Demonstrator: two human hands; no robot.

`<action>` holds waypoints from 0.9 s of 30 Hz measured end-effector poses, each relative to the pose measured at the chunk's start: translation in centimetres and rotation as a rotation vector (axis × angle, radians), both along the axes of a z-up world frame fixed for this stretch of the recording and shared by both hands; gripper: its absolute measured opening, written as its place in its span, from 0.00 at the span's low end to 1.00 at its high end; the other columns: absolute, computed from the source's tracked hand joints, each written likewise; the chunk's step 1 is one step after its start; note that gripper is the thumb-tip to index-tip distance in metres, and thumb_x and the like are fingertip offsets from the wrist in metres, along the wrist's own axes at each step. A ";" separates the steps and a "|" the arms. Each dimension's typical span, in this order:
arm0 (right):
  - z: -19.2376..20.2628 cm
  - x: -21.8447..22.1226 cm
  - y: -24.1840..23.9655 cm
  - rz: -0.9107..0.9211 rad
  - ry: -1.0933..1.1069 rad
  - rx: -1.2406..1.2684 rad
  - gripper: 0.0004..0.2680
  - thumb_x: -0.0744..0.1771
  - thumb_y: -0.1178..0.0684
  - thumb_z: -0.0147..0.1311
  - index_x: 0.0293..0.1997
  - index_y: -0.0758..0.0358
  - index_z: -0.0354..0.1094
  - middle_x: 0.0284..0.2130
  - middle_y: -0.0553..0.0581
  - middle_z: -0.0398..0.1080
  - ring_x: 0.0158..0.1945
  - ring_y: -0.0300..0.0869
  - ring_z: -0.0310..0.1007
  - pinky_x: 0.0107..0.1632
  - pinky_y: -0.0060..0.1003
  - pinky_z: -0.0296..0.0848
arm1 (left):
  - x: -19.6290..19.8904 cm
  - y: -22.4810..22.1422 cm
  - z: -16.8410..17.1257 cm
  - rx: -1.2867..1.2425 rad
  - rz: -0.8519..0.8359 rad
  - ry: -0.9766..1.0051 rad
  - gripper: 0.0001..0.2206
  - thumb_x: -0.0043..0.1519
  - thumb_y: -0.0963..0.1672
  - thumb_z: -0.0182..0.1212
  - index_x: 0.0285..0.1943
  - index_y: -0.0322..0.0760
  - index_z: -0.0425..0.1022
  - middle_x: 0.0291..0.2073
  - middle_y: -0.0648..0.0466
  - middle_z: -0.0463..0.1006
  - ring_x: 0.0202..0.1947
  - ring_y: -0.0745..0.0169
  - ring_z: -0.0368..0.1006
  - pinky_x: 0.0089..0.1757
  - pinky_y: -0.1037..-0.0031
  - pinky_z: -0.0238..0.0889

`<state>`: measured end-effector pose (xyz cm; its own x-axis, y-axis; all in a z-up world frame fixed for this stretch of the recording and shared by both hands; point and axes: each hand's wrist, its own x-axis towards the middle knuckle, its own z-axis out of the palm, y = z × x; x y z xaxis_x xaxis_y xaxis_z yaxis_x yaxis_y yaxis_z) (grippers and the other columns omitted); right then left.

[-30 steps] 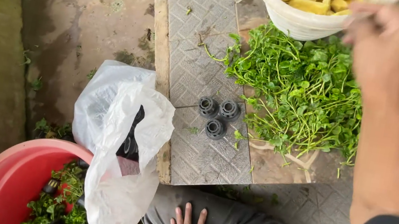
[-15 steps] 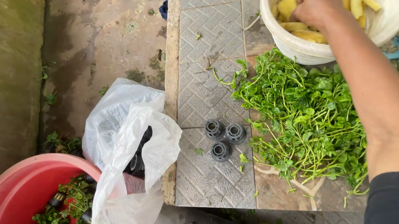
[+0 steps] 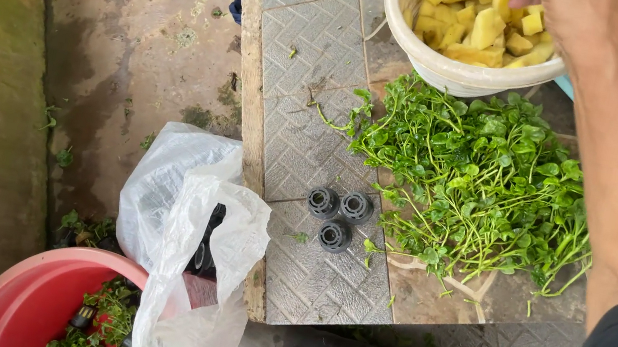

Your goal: Wraps a sponge seedling starter around a plant stem and inserts it into a net pot.

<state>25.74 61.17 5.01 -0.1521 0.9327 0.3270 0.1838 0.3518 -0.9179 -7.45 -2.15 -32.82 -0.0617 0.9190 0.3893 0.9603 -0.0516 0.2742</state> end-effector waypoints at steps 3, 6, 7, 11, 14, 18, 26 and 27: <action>3.0 -4.7 -8.9 0.171 0.135 -0.124 0.06 0.68 0.63 0.58 0.49 0.71 0.73 0.40 0.60 0.77 0.36 0.42 0.80 0.41 0.36 0.80 | 5.0 8.0 13.2 0.004 0.201 -0.571 0.20 0.58 0.49 0.66 0.55 0.34 0.79 0.55 0.38 0.78 0.55 0.35 0.76 0.53 0.56 0.72; 2.2 -10.8 -20.3 0.584 0.074 -0.152 0.10 0.62 0.63 0.65 0.46 0.67 0.76 0.43 0.59 0.78 0.42 0.41 0.79 0.46 0.36 0.79 | 6.4 14.2 27.8 -0.080 0.363 -1.469 0.21 0.62 0.47 0.62 0.56 0.23 0.76 0.52 0.36 0.81 0.51 0.41 0.81 0.48 0.58 0.77; 1.3 -12.6 -24.3 0.827 -0.039 -0.029 0.13 0.57 0.60 0.72 0.43 0.64 0.78 0.45 0.55 0.78 0.48 0.39 0.77 0.50 0.34 0.76 | 6.1 16.5 30.5 -0.051 0.306 -1.924 0.24 0.63 0.48 0.59 0.58 0.19 0.72 0.51 0.35 0.81 0.50 0.42 0.82 0.45 0.56 0.78; -4.0 -13.4 -31.3 0.778 -0.114 -0.307 0.09 0.60 0.61 0.67 0.41 0.62 0.78 0.48 0.55 0.70 0.43 0.41 0.77 0.42 0.31 0.79 | 5.4 19.9 34.2 -0.176 0.216 -2.362 0.32 0.63 0.56 0.53 0.63 0.23 0.71 0.50 0.38 0.81 0.44 0.48 0.80 0.44 0.60 0.77; -5.0 -11.7 -32.5 0.685 -0.112 -0.215 0.10 0.62 0.62 0.62 0.46 0.60 0.80 0.43 0.54 0.75 0.43 0.40 0.79 0.45 0.32 0.78 | 5.0 17.7 31.4 -0.414 0.340 -2.324 0.27 0.63 0.50 0.57 0.61 0.18 0.71 0.49 0.39 0.81 0.44 0.50 0.80 0.46 0.61 0.75; -4.6 -10.2 -33.9 0.774 -0.121 -0.269 0.13 0.60 0.62 0.65 0.48 0.60 0.78 0.40 0.55 0.74 0.42 0.42 0.78 0.44 0.33 0.77 | 5.4 15.1 27.8 -0.431 0.264 -1.990 0.21 0.61 0.40 0.65 0.60 0.13 0.72 0.48 0.38 0.80 0.45 0.52 0.79 0.48 0.65 0.72; -5.9 -7.8 -33.1 0.783 0.054 -0.344 0.08 0.60 0.64 0.63 0.41 0.67 0.78 0.39 0.58 0.75 0.45 0.43 0.77 0.48 0.35 0.77 | 7.1 17.4 30.6 -0.567 0.127 -1.798 0.21 0.52 0.33 0.62 0.57 0.20 0.72 0.46 0.40 0.81 0.43 0.54 0.81 0.46 0.64 0.75; -5.3 -7.5 -32.9 0.809 0.074 -0.443 0.07 0.61 0.64 0.63 0.41 0.68 0.77 0.40 0.57 0.74 0.43 0.42 0.77 0.47 0.35 0.78 | 7.2 16.9 29.3 -0.500 0.125 -1.868 0.19 0.55 0.33 0.61 0.56 0.18 0.73 0.46 0.38 0.81 0.40 0.51 0.81 0.44 0.65 0.75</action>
